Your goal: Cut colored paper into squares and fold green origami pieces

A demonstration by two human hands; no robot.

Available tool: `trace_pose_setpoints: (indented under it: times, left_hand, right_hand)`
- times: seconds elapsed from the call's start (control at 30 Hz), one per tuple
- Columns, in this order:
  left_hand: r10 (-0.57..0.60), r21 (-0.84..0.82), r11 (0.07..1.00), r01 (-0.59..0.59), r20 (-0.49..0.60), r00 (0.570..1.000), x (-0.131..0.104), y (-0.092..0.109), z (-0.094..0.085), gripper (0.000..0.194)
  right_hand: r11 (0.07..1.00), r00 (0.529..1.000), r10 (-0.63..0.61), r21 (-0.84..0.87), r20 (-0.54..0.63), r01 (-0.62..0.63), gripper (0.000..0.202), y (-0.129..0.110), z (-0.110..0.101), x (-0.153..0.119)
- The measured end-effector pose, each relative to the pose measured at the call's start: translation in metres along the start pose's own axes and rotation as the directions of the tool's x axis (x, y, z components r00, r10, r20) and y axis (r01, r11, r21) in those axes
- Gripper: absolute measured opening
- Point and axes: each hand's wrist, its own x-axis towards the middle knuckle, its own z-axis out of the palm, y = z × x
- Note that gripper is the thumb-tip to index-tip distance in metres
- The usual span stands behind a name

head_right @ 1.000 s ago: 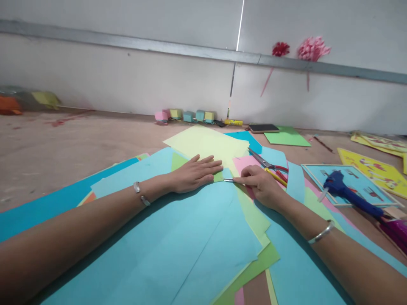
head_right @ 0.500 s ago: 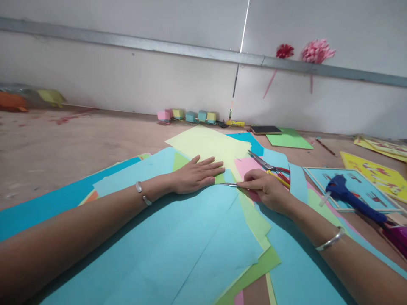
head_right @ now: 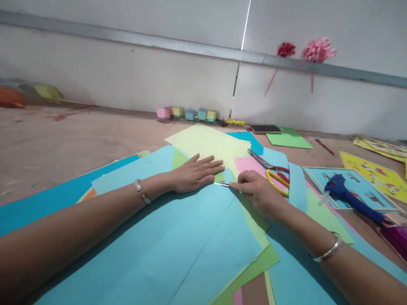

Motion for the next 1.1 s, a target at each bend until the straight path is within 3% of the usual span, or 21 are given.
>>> trace_pose_setpoints:
  times: [0.17, 0.8, 0.87, 0.97, 1.03, 1.1]
  left_hand:
    - [0.005, -0.002, 1.0, -0.005, -0.004, 1.0, 0.0, 0.0, 0.0, 0.054]
    - [0.011, 0.009, 1.0, -0.01, -0.016, 1.0, 0.0, -0.001, 0.004, 0.054]
    - [0.006, -0.017, 1.0, -0.007, -0.054, 0.999, 0.002, -0.002, 0.005, 0.054]
    - [-0.006, -0.06, 0.998, -0.009, -0.238, 0.971, 0.002, -0.003, 0.002, 0.053]
    - [0.014, -0.048, 0.998, -0.033, -0.359, 0.933, 0.0, -0.005, -0.004, 0.036]
    - [0.072, 0.0, 0.997, -0.079, -0.388, 0.919, -0.005, -0.008, -0.009, 0.021]
  right_hand:
    - [0.999, 0.998, 0.041, 0.013, 0.043, -0.041, 0.04, -0.006, 0.004, 0.002]
    - [0.999, 0.999, 0.036, 0.001, 0.021, -0.036, 0.04, -0.031, 0.019, 0.015]
    - [0.999, 0.999, 0.036, 0.001, 0.017, -0.036, 0.039, -0.033, 0.021, 0.017]
    - [0.999, 0.999, 0.037, 0.002, 0.006, -0.037, 0.039, -0.033, 0.022, 0.018]
    - [0.999, 0.999, 0.037, 0.002, 0.002, -0.037, 0.039, -0.033, 0.023, 0.018]
    - [0.999, 0.999, 0.034, -0.001, 0.003, -0.034, 0.041, -0.032, 0.022, 0.018]
